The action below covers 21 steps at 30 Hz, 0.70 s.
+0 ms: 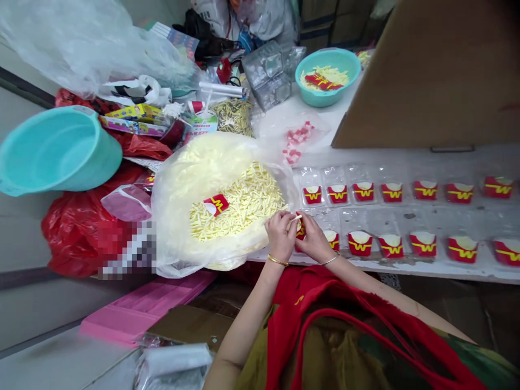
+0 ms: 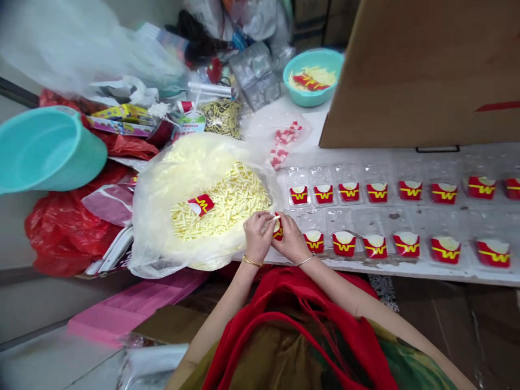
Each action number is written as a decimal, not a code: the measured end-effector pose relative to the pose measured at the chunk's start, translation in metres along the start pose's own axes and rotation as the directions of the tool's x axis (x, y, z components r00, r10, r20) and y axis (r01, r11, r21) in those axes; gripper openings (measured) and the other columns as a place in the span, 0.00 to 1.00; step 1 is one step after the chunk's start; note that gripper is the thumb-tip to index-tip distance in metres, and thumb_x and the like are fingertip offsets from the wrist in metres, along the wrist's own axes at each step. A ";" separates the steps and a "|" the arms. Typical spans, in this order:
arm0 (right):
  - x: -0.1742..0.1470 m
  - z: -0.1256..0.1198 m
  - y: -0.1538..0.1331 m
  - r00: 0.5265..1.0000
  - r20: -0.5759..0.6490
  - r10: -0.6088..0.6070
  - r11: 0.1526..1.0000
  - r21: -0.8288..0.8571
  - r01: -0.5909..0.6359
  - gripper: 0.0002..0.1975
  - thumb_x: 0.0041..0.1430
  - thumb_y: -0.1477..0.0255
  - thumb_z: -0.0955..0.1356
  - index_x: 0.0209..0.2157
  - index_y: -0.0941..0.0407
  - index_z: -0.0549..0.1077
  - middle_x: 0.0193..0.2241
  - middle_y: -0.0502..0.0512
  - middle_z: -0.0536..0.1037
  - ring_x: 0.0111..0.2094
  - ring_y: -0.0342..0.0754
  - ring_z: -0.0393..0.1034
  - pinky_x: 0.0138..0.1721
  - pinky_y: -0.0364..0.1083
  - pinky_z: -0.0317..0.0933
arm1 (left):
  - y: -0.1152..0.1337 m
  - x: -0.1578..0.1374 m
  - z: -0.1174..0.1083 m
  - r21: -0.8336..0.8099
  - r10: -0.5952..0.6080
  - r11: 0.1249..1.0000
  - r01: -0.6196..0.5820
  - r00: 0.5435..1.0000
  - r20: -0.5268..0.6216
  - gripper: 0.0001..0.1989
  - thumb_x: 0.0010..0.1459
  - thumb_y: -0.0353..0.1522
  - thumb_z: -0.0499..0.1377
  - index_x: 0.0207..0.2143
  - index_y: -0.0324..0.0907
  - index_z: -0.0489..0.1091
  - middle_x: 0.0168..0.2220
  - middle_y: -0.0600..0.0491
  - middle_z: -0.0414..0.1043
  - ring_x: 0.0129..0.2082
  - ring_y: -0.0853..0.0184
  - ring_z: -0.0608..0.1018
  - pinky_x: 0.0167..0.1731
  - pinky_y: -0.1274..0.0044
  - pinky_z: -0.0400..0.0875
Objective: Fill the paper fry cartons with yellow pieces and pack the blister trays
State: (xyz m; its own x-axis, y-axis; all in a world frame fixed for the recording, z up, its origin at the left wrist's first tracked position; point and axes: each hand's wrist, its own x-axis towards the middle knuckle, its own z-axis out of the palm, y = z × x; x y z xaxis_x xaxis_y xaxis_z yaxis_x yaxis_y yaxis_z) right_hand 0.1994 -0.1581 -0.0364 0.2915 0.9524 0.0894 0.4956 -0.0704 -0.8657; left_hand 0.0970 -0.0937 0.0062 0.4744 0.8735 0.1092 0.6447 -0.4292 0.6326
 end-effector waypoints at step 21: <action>-0.147 -0.374 0.239 0.592 -0.714 0.374 0.886 0.085 -0.456 0.30 0.52 0.77 0.65 0.58 0.58 0.56 0.51 0.62 0.66 0.53 0.53 0.60 0.55 0.54 0.58 | 0.367 0.039 0.355 -0.320 0.725 0.643 -0.696 0.417 0.548 0.10 0.61 0.31 0.50 0.33 0.41 0.71 0.36 0.50 0.71 0.39 0.64 0.73 0.52 0.62 0.62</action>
State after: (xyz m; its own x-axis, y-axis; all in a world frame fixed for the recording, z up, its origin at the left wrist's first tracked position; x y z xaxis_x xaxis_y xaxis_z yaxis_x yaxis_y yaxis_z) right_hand 0.5812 -0.4256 -0.0724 0.9419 0.3260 0.0812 0.2365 -0.4715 -0.8496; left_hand 0.5648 -0.2987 -0.0302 0.9939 -0.0724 0.0837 -0.1076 -0.8105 0.5758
